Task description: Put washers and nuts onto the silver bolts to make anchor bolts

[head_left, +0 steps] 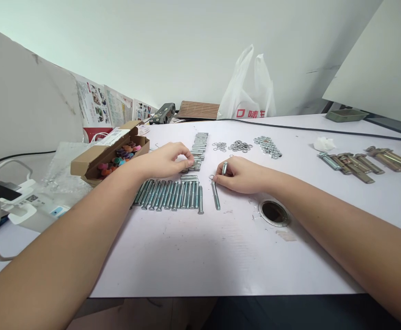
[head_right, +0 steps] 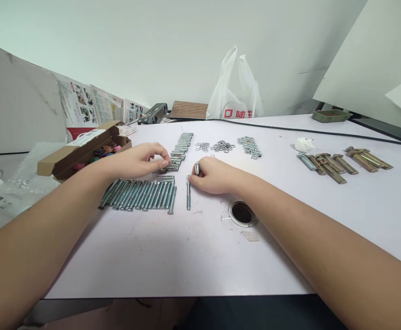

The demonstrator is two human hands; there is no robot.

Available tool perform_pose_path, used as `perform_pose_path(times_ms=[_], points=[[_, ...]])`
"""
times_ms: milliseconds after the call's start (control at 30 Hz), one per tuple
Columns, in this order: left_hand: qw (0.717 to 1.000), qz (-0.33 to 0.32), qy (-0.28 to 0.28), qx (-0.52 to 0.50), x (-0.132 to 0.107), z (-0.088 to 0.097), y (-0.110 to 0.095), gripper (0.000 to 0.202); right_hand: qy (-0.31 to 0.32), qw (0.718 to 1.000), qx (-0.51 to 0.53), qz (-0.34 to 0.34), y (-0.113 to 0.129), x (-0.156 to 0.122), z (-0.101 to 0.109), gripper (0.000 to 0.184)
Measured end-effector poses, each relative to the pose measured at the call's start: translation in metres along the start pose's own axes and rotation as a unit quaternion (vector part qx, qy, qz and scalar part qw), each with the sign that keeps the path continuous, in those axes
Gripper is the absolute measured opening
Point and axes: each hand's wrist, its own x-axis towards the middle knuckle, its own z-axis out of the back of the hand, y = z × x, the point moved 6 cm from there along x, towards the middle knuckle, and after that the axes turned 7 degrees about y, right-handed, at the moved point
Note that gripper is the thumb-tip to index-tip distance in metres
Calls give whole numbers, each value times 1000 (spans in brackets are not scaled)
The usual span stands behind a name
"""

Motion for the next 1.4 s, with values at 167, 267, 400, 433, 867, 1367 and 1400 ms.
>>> perform_pose_path(times_ms=[167,267,400,433,867,1367,1400], points=[[963,-50,-37,-261,5,-6,-14,32,-9,1000,-15,-19,1,0,0,30],[923,-67,-54,-376,9,-16,-24,42,-7,999,-21,-44,1,-3,0,34],[859,-118,-35,-498,12,-32,-42,32,0,998,-25,-57,5,-5,-2,35],[840,-121,-39,-528,13,-35,-45,26,-1,998,-27,-59,6,-5,-3,35],[849,-94,-103,-509,15,-43,-44,37,-16,999,-36,-23,5,2,-7,32],[927,-96,-56,-358,17,-47,-47,30,64,994,86,4,-2,-8,2,29],[935,-97,-50,-338,18,-50,-47,29,69,993,94,4,-3,-10,4,28]])
